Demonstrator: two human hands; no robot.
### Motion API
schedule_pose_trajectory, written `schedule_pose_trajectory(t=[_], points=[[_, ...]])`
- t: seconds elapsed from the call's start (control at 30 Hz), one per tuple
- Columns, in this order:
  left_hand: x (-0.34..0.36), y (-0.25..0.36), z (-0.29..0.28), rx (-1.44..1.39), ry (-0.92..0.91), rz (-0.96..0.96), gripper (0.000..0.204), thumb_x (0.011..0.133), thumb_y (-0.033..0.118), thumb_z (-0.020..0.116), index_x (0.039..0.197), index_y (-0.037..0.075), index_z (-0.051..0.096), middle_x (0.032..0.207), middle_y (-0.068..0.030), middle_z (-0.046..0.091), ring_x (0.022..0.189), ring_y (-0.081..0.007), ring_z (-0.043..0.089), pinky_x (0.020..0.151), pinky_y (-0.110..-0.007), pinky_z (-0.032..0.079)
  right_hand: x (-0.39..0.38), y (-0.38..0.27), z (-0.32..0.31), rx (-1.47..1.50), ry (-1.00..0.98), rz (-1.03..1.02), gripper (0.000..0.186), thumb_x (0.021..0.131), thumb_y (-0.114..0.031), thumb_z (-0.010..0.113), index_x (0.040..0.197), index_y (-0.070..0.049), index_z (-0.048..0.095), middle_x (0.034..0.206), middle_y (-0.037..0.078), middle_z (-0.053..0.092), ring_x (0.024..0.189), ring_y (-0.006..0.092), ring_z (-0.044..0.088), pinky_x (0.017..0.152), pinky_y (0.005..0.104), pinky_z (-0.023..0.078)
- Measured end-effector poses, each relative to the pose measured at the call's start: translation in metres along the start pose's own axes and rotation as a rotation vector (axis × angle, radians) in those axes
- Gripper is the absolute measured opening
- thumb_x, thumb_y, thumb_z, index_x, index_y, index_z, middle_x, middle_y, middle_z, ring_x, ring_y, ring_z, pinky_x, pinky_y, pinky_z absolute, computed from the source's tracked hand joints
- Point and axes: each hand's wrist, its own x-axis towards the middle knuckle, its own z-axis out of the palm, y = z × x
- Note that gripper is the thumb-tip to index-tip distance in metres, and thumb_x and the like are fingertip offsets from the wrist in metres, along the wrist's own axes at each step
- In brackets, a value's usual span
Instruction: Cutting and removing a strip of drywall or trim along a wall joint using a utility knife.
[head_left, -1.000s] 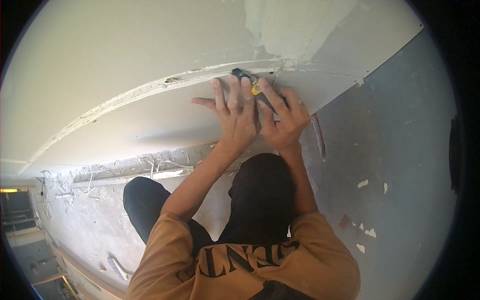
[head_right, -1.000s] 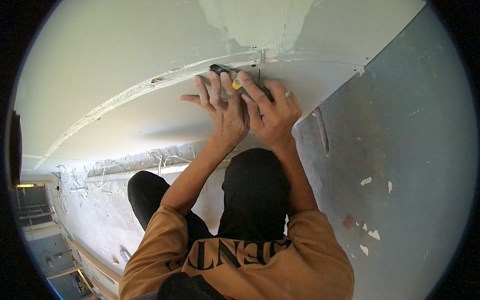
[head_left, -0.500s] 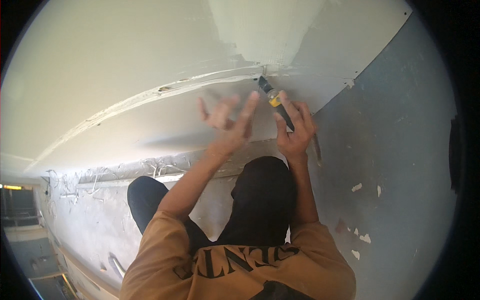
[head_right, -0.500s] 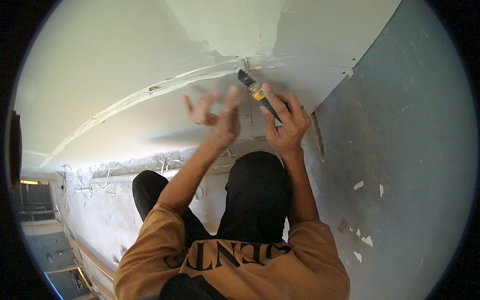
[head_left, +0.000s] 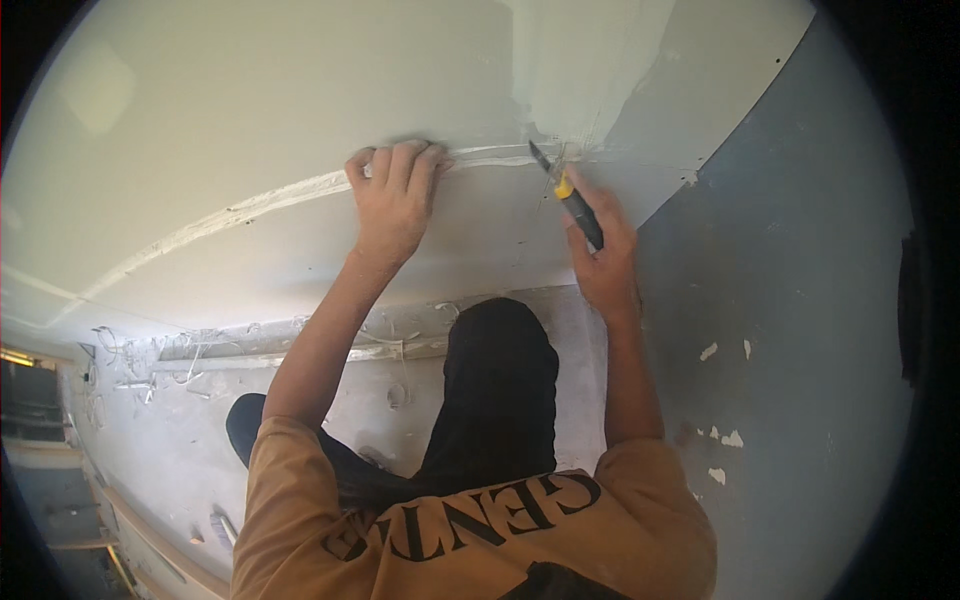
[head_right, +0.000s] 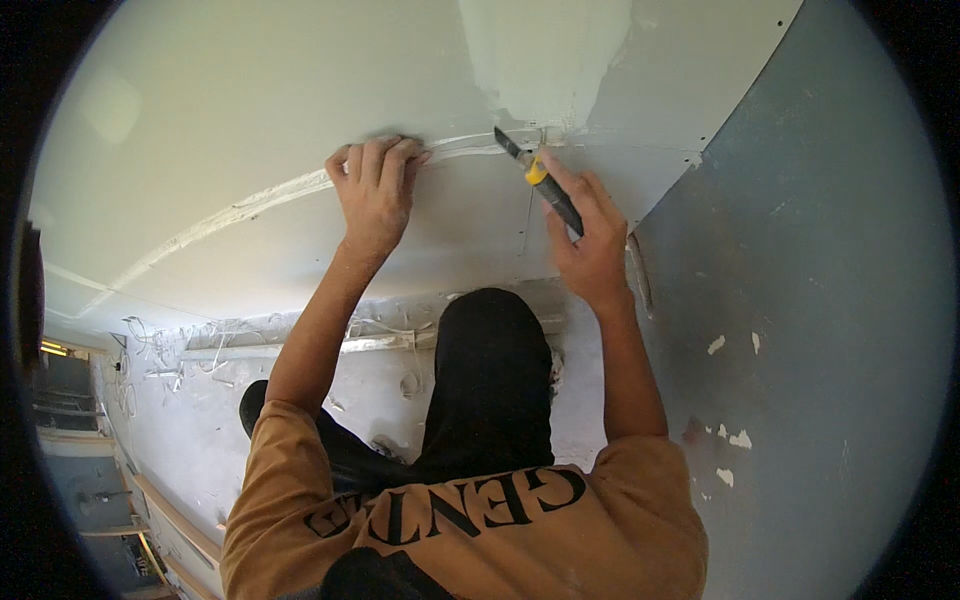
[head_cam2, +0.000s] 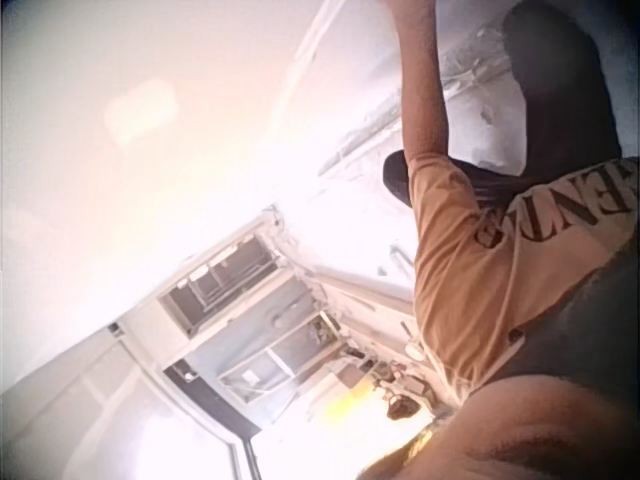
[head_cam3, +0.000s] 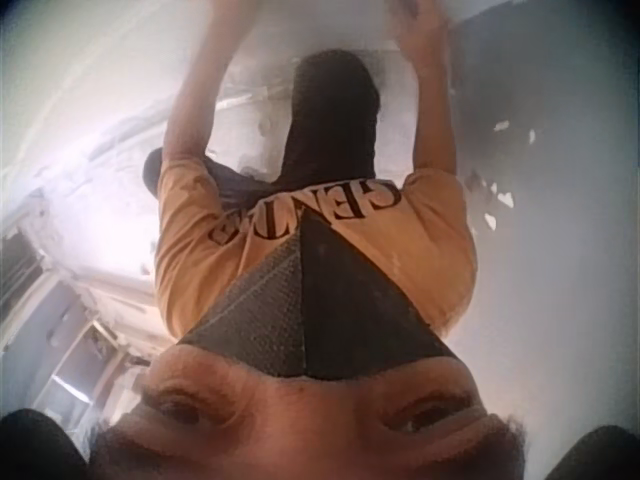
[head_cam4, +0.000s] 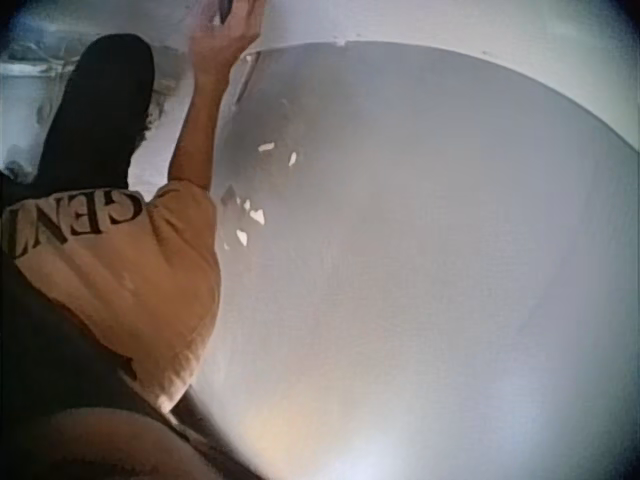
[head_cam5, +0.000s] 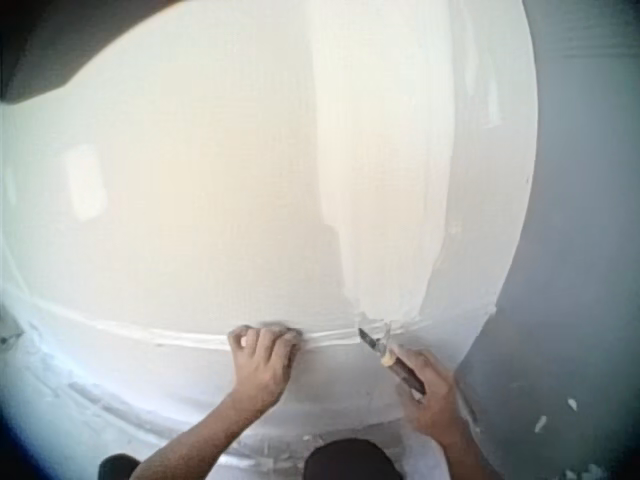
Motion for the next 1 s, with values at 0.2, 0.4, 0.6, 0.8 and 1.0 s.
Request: schedule_pose_trajectory(t=[0.2, 0.4, 0.6, 0.8, 1.0], points=[[-0.011, 0.015, 0.005, -0.048, -0.144, 0.028, 0.024, 0.100, 0.022, 0.071, 0.119, 0.008, 0.072, 0.116, -0.0048, 0.066, 0.110, -0.0232, 0.063, 0.103, -0.051, 0.044, 0.029, -0.028, -0.027, -0.218, -0.121, -0.165, 0.057, 0.098, 0.002, 0.071, 0.152, -0.014, 0.069, 0.114, 0.016, 0.072, 0.100, 0.0343, 0.072, 0.094, 0.0458, 0.056], [-0.088, 0.014, 0.011, -0.249, -0.491, 0.362, 0.022, 0.099, 0.019, 0.072, 0.118, 0.008, 0.072, 0.120, -0.0085, 0.067, 0.113, -0.0270, 0.064, 0.103, -0.043, 0.047, 0.054, -0.049, -0.043, -0.476, -0.259, -0.107, 0.056, 0.098, -0.003, 0.072, 0.150, -0.023, 0.071, 0.122, 0.008, 0.071, 0.098, 0.0350, 0.069, 0.093, 0.0448, 0.056], [-0.125, 0.017, -0.002, -0.550, -0.618, 0.122, 0.033, 0.100, 0.018, 0.076, 0.132, 0.010, 0.071, 0.136, -0.0098, 0.065, 0.125, -0.0295, 0.064, 0.106, -0.046, 0.051, 0.015, -0.021, -0.003, -0.342, -0.143, -0.134, 0.069, 0.094, 0.004, 0.074, 0.155, -0.025, 0.068, 0.116, 0.012, 0.066, 0.103, 0.0331, 0.065, 0.093, 0.0454, 0.055], [-0.066, 0.043, -0.003, -0.430, -0.167, 0.018, 0.065, 0.101, 0.019, 0.076, 0.162, 0.012, 0.055, 0.167, -0.0113, 0.051, 0.152, -0.0313, 0.051, 0.121, -0.050, 0.048, -0.022, 0.019, 0.082, -0.301, 0.061, -0.151, 0.072, 0.088, -0.004, 0.084, 0.156, -0.027, 0.069, 0.113, 0.013, 0.059, 0.104, 0.0345, 0.061, 0.094, 0.0475, 0.053], [-0.059, 0.052, 0.021, -0.405, -0.179, -0.045, 0.081, 0.094, 0.018, 0.082, 0.167, 0.009, 0.049, 0.173, -0.0125, 0.045, 0.161, -0.0351, 0.042, 0.132, -0.054, 0.034, -0.021, 0.038, 0.107, -0.326, 0.174, -0.168, 0.063, 0.093, -0.002, 0.081, 0.153, -0.020, 0.072, 0.117, 0.014, 0.061, 0.106, 0.0311, 0.061, 0.097, 0.0428, 0.050]])
